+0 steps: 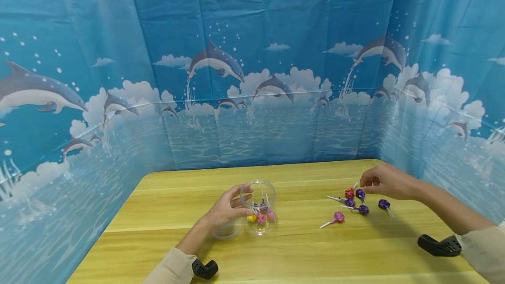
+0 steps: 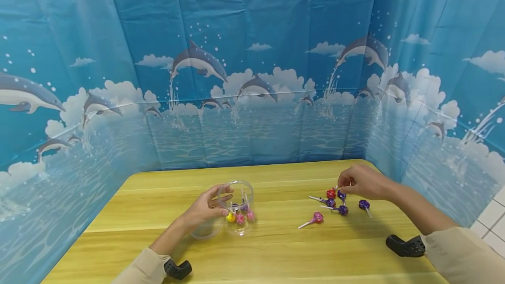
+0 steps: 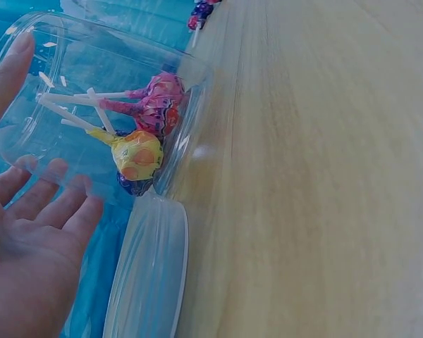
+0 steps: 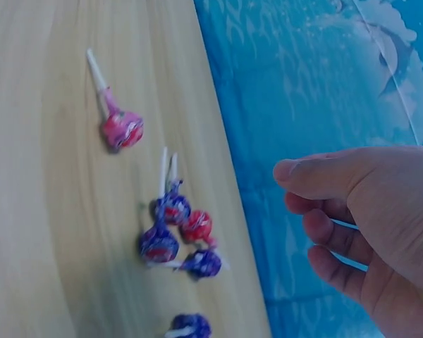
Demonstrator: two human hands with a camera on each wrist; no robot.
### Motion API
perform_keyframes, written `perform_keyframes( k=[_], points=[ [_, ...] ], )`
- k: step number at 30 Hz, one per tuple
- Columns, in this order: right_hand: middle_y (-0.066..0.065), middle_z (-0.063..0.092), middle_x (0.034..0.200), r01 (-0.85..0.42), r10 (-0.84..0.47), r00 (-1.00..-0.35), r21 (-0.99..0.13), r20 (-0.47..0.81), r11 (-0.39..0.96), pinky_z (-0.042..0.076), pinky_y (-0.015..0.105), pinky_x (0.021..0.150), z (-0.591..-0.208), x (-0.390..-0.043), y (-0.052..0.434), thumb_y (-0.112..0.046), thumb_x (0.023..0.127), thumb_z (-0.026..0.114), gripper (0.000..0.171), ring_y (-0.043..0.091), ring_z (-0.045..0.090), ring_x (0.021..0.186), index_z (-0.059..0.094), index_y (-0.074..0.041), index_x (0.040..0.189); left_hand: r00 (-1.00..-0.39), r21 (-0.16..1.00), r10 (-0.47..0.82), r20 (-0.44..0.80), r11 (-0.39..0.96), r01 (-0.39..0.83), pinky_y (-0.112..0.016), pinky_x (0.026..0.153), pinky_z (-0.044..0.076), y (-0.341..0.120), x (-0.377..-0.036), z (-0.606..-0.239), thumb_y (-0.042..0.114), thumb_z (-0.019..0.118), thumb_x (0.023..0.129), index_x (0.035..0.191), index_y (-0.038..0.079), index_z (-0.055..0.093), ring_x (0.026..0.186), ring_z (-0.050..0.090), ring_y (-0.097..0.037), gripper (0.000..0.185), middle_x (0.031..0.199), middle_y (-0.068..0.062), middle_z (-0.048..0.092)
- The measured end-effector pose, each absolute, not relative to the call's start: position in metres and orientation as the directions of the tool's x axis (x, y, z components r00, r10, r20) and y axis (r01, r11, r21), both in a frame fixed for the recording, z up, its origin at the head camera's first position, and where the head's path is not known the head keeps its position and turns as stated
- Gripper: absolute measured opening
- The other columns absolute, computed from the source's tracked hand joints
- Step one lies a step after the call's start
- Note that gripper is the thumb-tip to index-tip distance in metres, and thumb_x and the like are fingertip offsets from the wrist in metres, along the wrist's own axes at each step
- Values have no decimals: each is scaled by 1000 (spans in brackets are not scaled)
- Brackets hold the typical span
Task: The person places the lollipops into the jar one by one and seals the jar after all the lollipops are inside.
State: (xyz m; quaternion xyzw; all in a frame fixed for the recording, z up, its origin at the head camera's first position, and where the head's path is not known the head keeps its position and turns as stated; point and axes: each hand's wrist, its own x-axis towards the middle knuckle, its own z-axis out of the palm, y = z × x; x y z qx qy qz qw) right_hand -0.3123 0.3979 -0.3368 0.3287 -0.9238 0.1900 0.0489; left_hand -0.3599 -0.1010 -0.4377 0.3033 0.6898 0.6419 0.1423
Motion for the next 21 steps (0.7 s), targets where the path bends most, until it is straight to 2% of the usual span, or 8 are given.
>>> perform_keyframes(
  k=[6, 11, 17, 21],
  points=[
    [-18, 62, 82, -628, -576, -779, -310, 249, 714, 45, 26, 54, -356, -307, 414, -7, 96, 73, 9, 0, 51, 67, 76, -15, 98, -778, 970, 598, 194, -1, 242, -43, 111, 44, -101, -361, -439, 2, 71, 98, 159, 4, 35, 147, 38, -38, 71, 155, -18, 43],
    [-21, 60, 76, -636, -582, -772, -313, 256, 705, 41, 25, 51, -371, -300, 426, -10, 95, 76, 12, -1, 51, 63, 74, -20, 90, -771, 968, 606, 199, 0, 249, -43, 111, 44, -101, -361, -440, 1, 69, 99, 159, 4, 35, 147, 37, -38, 69, 155, -17, 42],
    [-15, 65, 76, -551, -516, -834, -349, 198, 758, 44, 26, 52, -380, -293, 438, -18, 95, 77, 10, 1, 55, 64, 75, -23, 86, -771, 967, 604, 201, 4, 256, -43, 111, 45, -102, -360, -440, 2, 69, 99, 158, 5, 36, 147, 38, -38, 68, 155, -17, 43],
    [-13, 64, 73, -462, -434, -887, -330, 161, 823, 43, 26, 51, -388, -287, 445, -26, 94, 79, 14, 1, 52, 60, 73, -22, 82, -771, 967, 604, 201, 4, 255, -42, 110, 45, -102, -361, -440, 3, 70, 99, 159, 5, 36, 147, 37, -38, 69, 155, -17, 42]
  ],
)
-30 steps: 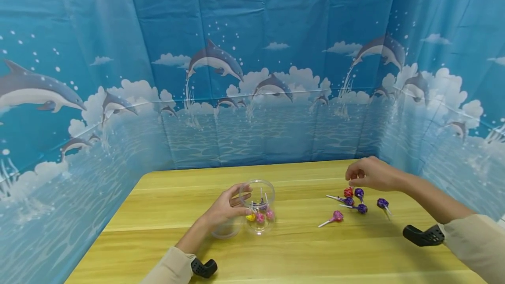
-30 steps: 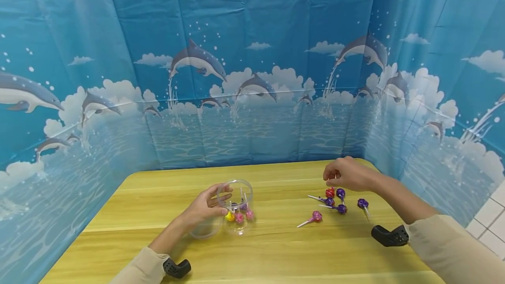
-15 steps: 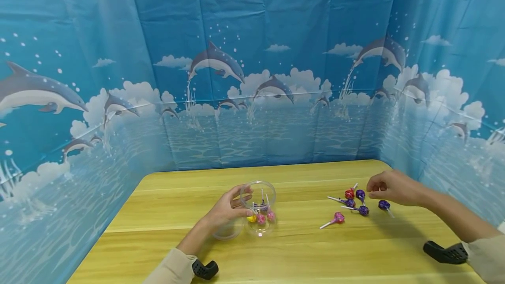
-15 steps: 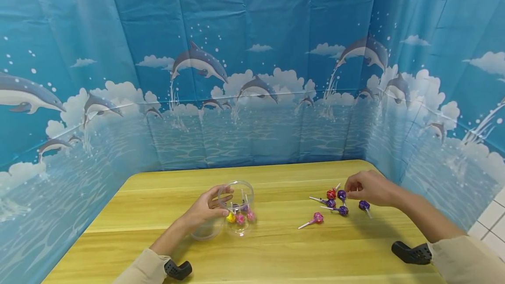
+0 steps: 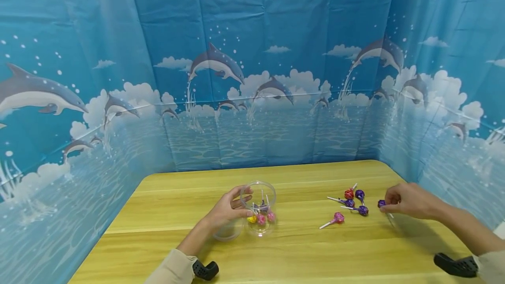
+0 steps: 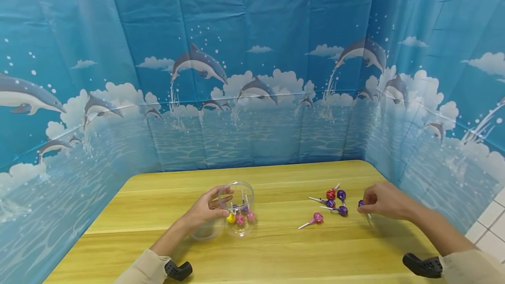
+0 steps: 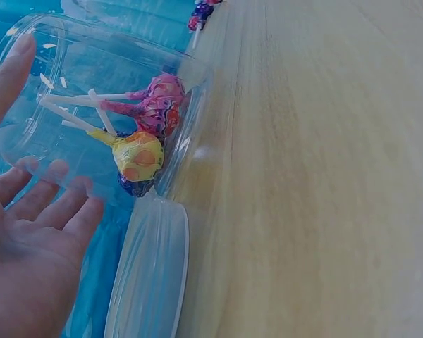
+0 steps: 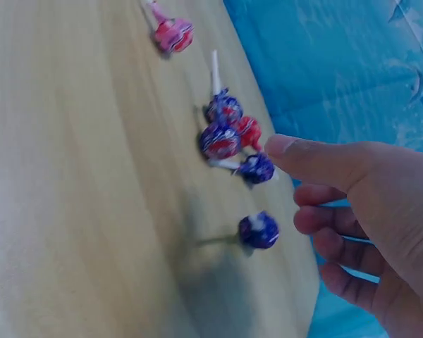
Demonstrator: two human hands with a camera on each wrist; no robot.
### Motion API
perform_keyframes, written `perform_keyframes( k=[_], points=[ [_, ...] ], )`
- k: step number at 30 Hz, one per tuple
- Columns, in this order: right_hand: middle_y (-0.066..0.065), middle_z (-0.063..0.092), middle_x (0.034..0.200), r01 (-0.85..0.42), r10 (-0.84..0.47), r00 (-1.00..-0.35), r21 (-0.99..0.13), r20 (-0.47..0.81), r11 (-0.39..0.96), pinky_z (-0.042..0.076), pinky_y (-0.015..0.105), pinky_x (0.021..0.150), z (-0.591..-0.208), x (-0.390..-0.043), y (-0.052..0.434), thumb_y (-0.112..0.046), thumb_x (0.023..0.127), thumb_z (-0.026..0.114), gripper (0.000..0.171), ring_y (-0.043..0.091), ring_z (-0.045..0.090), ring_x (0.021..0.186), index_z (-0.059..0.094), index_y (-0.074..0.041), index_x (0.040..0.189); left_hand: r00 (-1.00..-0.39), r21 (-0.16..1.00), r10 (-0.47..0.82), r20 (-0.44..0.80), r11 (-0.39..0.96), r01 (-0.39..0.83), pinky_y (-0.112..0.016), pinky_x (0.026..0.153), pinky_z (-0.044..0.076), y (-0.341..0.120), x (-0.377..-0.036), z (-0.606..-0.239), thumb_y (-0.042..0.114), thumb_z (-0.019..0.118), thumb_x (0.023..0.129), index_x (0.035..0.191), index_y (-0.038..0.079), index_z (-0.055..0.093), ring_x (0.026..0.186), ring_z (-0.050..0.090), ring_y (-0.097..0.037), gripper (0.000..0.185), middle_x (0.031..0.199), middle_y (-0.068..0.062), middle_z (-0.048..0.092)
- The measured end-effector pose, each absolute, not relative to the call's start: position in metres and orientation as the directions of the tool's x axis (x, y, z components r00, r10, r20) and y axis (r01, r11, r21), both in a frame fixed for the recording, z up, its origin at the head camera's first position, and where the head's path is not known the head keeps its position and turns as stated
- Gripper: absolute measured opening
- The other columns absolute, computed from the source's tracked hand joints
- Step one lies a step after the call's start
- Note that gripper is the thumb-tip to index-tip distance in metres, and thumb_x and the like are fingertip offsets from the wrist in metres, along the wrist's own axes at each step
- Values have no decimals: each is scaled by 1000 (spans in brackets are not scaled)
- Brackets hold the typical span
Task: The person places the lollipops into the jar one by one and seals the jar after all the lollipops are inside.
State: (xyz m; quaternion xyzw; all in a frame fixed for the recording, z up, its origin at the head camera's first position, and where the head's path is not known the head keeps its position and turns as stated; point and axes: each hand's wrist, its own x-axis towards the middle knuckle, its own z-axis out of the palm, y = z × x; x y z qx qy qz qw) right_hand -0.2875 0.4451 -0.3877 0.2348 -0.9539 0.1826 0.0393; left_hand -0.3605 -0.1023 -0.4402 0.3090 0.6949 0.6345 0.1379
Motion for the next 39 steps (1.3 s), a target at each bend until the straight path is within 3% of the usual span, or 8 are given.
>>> perform_keyframes(
  k=[6, 11, 25, 31, 39],
  points=[
    [-16, 54, 65, -368, -332, -927, -258, 172, 894, 38, 24, 51, -406, -284, 454, -33, 90, 82, 26, 0, 44, 55, 65, -24, 73, -775, 968, 600, 199, 2, 251, -42, 109, 46, -102, -360, -441, 7, 74, 97, 159, 5, 36, 147, 37, -40, 72, 155, -18, 43],
    [-16, 53, 62, -316, -277, -944, -260, 178, 912, 39, 25, 52, -419, -284, 460, -28, 87, 84, 27, 1, 44, 54, 65, -22, 70, -781, 968, 592, 199, 8, 252, -43, 110, 45, -102, -360, -440, 9, 75, 97, 158, 5, 36, 146, 38, -40, 73, 155, -18, 43],
    [-10, 66, 73, -274, -221, -947, -226, 235, 935, 47, 30, 56, -433, -286, 471, -13, 92, 78, 9, 6, 55, 63, 78, -10, 83, -772, 968, 602, 204, -6, 252, -43, 111, 44, -103, -360, -440, 10, 76, 97, 159, 4, 36, 147, 35, -42, 74, 155, -18, 42],
    [-3, 73, 80, -270, -209, -950, -273, 232, 923, 56, 34, 61, -426, -285, 467, -20, 92, 79, 19, 13, 66, 69, 80, -1, 94, -773, 965, 600, 207, 3, 261, -42, 109, 46, -103, -361, -440, 11, 76, 97, 159, 5, 35, 147, 37, -40, 75, 155, -18, 42],
    [-5, 72, 80, -283, -197, -933, -280, 300, 917, 54, 30, 59, -424, -284, 465, -7, 94, 75, 6, 6, 64, 67, 80, -4, 92, -771, 966, 601, 209, -6, 257, -43, 109, 46, -103, -361, -441, 8, 74, 98, 159, 5, 35, 147, 38, -38, 73, 155, -18, 42]
  ],
)
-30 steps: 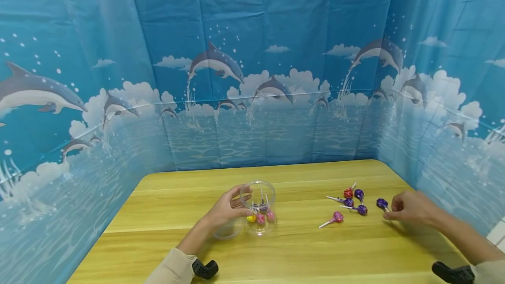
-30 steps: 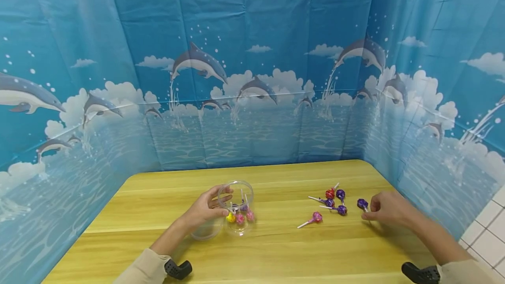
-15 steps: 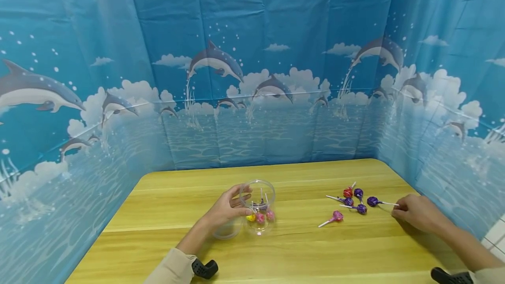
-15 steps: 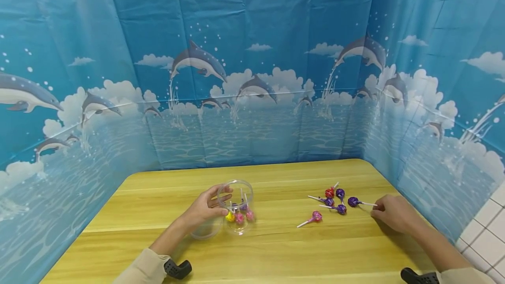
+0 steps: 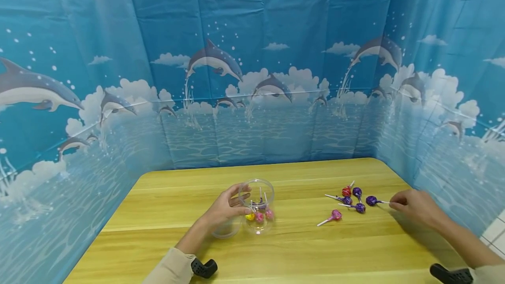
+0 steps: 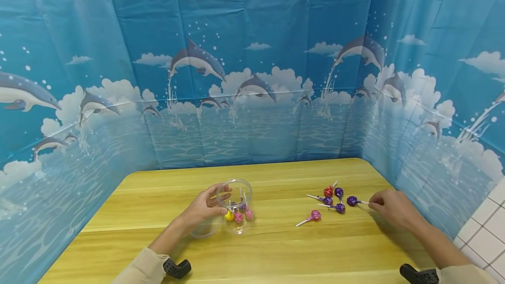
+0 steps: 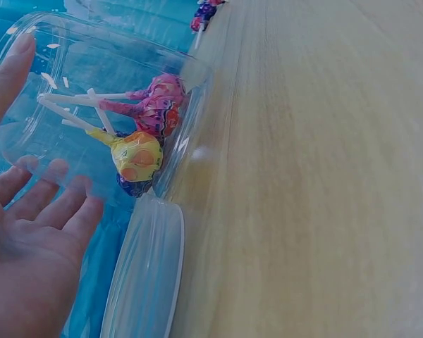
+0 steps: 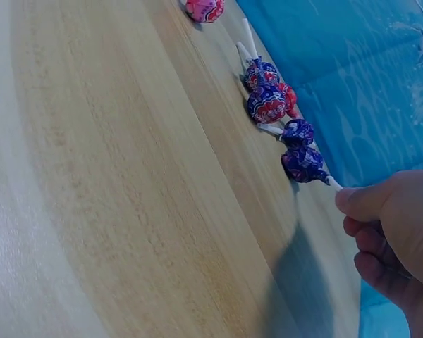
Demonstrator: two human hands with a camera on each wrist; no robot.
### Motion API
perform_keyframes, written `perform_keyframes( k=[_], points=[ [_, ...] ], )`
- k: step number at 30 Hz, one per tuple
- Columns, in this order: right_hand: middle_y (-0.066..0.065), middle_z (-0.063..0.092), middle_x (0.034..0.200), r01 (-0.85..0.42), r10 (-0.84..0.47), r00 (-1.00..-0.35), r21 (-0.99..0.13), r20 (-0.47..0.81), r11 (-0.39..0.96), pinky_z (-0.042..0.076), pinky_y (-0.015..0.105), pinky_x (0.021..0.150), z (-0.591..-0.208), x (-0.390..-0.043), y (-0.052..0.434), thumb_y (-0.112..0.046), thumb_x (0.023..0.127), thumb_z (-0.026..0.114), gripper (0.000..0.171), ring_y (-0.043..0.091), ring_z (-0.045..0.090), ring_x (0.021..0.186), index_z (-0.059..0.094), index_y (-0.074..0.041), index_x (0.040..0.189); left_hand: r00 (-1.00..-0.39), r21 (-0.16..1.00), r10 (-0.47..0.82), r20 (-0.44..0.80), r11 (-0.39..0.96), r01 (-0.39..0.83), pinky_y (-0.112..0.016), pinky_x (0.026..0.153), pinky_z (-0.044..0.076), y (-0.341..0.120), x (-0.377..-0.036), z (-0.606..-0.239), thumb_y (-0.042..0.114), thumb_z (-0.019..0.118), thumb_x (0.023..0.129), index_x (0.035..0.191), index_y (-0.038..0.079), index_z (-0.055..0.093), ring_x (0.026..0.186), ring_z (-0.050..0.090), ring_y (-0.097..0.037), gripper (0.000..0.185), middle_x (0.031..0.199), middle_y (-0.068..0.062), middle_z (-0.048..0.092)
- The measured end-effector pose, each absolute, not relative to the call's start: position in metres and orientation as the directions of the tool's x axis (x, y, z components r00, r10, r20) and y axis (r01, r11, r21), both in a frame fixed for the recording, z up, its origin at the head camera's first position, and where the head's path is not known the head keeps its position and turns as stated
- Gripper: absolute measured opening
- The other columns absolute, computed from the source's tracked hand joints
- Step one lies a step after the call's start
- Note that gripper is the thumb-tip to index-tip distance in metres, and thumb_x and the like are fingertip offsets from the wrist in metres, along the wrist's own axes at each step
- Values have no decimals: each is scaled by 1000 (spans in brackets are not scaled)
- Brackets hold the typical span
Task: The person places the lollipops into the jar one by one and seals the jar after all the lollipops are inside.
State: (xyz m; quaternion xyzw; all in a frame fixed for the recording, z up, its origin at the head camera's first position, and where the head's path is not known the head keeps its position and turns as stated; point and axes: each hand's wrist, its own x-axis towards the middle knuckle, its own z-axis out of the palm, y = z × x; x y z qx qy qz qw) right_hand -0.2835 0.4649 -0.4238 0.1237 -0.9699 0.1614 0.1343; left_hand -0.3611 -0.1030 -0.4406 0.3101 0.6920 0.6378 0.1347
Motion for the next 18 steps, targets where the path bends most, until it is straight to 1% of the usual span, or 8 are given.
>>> perform_keyframes(
  k=[3, 5, 9, 11, 14, 15, 18],
  points=[
    [-2, 74, 83, -274, -182, -937, -307, 297, 912, 54, 29, 59, -425, -284, 466, -6, 95, 73, 7, 8, 65, 68, 80, -3, 93, -772, 966, 601, 206, 0, 257, -43, 110, 45, -104, -362, -441, 8, 74, 98, 159, 5, 35, 147, 37, -38, 73, 155, -18, 42],
    [1, 74, 86, -251, -154, -946, -341, 286, 906, 55, 31, 60, -425, -284, 467, -7, 96, 72, 9, 12, 67, 71, 80, -2, 96, -772, 966, 602, 205, 1, 257, -43, 110, 45, -104, -362, -441, 8, 74, 98, 159, 5, 36, 147, 37, -39, 73, 156, -18, 42],
    [10, 75, 94, -189, -83, -964, -427, 253, 885, 57, 35, 64, -427, -284, 470, -14, 101, 69, 18, 23, 69, 80, 79, 2, 103, -773, 967, 601, 205, -3, 254, -43, 111, 44, -104, -362, -441, 8, 75, 97, 158, 4, 36, 147, 37, -40, 72, 155, -18, 42],
    [14, 75, 99, -149, -47, -974, -474, 221, 868, 57, 36, 65, -429, -285, 472, -19, 103, 67, 25, 26, 69, 84, 77, 4, 108, -774, 968, 600, 204, -4, 252, -43, 111, 44, -104, -362, -441, 8, 75, 97, 158, 5, 36, 147, 37, -40, 73, 155, -18, 42],
    [16, 73, 104, -81, 6, -988, -554, 152, 829, 55, 35, 65, -431, -286, 475, -27, 106, 63, 37, 24, 66, 85, 74, 7, 116, -772, 967, 602, 204, -2, 253, -43, 110, 45, -104, -362, -440, 9, 75, 97, 158, 4, 36, 147, 37, -40, 73, 156, -19, 41],
    [16, 73, 105, -50, 29, -992, -587, 124, 808, 54, 34, 65, -432, -286, 475, -30, 106, 62, 41, 22, 65, 85, 72, 8, 119, -771, 967, 603, 204, -1, 255, -43, 110, 45, -104, -362, -440, 9, 75, 97, 159, 4, 36, 147, 37, -40, 73, 156, -20, 41],
    [15, 71, 106, 13, 74, -996, -690, 59, 724, 55, 34, 67, -431, -288, 476, -38, 106, 61, 52, 18, 63, 87, 68, 10, 124, -768, 966, 606, 206, -2, 257, -43, 110, 45, -104, -362, -440, 9, 75, 97, 159, 4, 36, 147, 36, -40, 73, 156, -19, 41]
  ],
)
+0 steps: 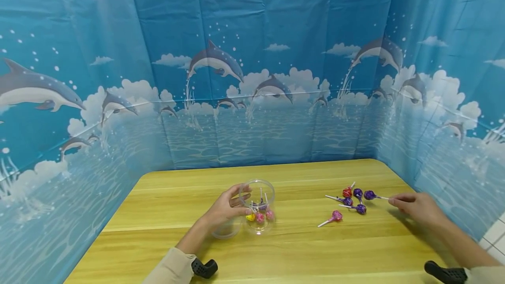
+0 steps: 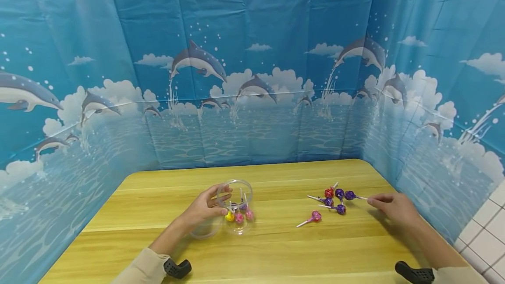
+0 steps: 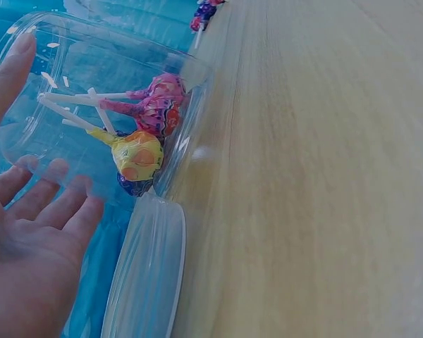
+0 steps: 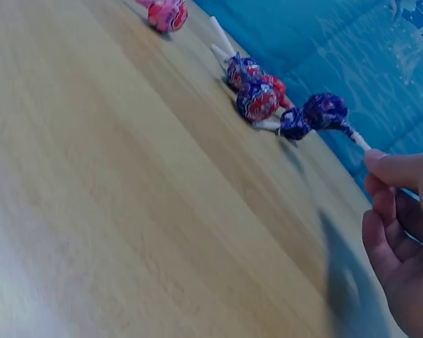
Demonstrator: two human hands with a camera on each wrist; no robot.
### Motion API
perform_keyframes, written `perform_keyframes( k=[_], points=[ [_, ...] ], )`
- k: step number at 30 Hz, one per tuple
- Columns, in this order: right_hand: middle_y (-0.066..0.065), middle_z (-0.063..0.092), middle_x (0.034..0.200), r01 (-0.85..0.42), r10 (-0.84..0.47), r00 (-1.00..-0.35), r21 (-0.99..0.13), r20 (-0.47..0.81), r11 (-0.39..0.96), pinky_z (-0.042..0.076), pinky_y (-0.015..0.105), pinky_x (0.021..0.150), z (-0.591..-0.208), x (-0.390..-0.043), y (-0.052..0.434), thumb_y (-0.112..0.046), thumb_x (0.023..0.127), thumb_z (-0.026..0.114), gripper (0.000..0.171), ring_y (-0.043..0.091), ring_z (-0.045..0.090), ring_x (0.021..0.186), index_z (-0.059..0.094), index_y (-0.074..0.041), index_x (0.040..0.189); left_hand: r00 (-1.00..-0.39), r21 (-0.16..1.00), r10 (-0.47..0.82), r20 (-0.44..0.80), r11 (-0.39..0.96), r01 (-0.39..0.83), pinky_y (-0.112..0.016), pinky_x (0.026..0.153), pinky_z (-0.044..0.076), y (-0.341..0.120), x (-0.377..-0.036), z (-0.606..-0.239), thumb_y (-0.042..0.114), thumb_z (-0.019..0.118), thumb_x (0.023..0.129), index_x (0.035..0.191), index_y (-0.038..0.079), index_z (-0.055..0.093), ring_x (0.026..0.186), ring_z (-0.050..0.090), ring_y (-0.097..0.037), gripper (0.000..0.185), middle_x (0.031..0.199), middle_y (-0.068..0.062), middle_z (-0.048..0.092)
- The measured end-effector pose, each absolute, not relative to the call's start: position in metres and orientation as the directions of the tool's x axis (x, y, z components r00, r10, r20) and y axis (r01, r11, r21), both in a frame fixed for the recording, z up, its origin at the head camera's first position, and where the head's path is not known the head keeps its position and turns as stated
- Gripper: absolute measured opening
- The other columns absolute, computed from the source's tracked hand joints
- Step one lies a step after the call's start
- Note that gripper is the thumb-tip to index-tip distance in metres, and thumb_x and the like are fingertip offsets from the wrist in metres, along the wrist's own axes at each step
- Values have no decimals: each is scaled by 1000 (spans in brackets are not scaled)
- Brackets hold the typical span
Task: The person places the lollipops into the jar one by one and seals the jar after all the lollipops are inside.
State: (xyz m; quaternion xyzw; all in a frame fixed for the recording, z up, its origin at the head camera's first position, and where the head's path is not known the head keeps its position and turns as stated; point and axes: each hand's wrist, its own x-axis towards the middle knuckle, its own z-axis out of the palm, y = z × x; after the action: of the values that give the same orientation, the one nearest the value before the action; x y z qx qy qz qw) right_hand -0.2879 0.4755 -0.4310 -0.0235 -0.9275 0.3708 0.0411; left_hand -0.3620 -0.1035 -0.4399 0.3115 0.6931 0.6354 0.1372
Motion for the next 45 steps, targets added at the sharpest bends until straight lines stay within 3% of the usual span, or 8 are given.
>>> perform_keyframes(
  k=[4, 7, 12, 21, 24, 33, 38, 45],
  points=[
    [21, 68, 119, 38, 89, -996, -802, 20, 596, 60, 36, 81, -427, -290, 470, -41, 105, 62, 62, 30, 68, 103, 61, 15, 132, -766, 966, 608, 209, -5, 260, -43, 110, 45, -103, -362, -440, 9, 74, 97, 159, 4, 36, 147, 36, -41, 73, 156, -18, 41],
    [26, 63, 129, 25, 72, -997, -837, 17, 547, 59, 39, 90, -423, -293, 463, -41, 106, 61, 67, 42, 62, 118, 54, 18, 137, -765, 965, 609, 209, -3, 262, -43, 110, 45, -103, -362, -440, 9, 74, 98, 159, 4, 35, 147, 36, -41, 73, 156, -18, 41],
    [28, 59, 133, -21, 40, -998, -839, 50, 544, 57, 40, 94, -411, -298, 447, -41, 106, 60, 66, 47, 56, 123, 54, 16, 139, -765, 967, 611, 206, -6, 255, -43, 110, 45, -103, -362, -440, 9, 75, 97, 159, 4, 35, 147, 36, -40, 73, 156, -18, 41],
    [20, 61, 132, -92, -20, -995, -886, 93, 455, 57, 27, 91, -391, -315, 406, -34, 105, 64, 53, 8, 64, 104, 62, 11, 133, -772, 969, 603, 201, -5, 248, -43, 110, 45, -104, -361, -440, 4, 73, 97, 159, 3, 35, 147, 37, -40, 72, 156, -19, 42],
    [19, 62, 129, -107, -41, -994, -894, 99, 436, 56, 28, 93, -384, -321, 387, -31, 106, 63, 47, 6, 65, 103, 64, 9, 131, -769, 968, 606, 204, -7, 251, -43, 110, 45, -104, -360, -440, 1, 71, 98, 158, 2, 35, 147, 36, -41, 70, 155, -19, 42],
    [25, 58, 137, -127, -99, -991, -896, 94, 425, 52, 44, 102, -367, -335, 338, -31, 105, 65, 46, 43, 57, 126, 65, 7, 130, -770, 971, 606, 201, -16, 240, -43, 110, 45, -103, -358, -439, 3, 72, 98, 159, 3, 34, 147, 36, -41, 72, 156, -19, 41],
    [25, 57, 139, -145, -141, -986, -889, 92, 433, 48, 54, 106, -360, -339, 322, -32, 104, 66, 45, 46, 55, 129, 67, 5, 130, -768, 972, 610, 195, -18, 232, -43, 110, 45, -103, -358, -440, 4, 72, 98, 158, 3, 35, 147, 36, -40, 71, 156, -19, 41],
    [21, 60, 134, -169, -176, -979, -893, 104, 416, 47, 54, 107, -354, -350, 303, -31, 103, 69, 40, 41, 60, 122, 70, 3, 124, -773, 973, 605, 193, -18, 229, -42, 110, 45, -103, -360, -439, 3, 72, 97, 159, 4, 35, 147, 37, -38, 72, 156, -18, 41]
  ],
)
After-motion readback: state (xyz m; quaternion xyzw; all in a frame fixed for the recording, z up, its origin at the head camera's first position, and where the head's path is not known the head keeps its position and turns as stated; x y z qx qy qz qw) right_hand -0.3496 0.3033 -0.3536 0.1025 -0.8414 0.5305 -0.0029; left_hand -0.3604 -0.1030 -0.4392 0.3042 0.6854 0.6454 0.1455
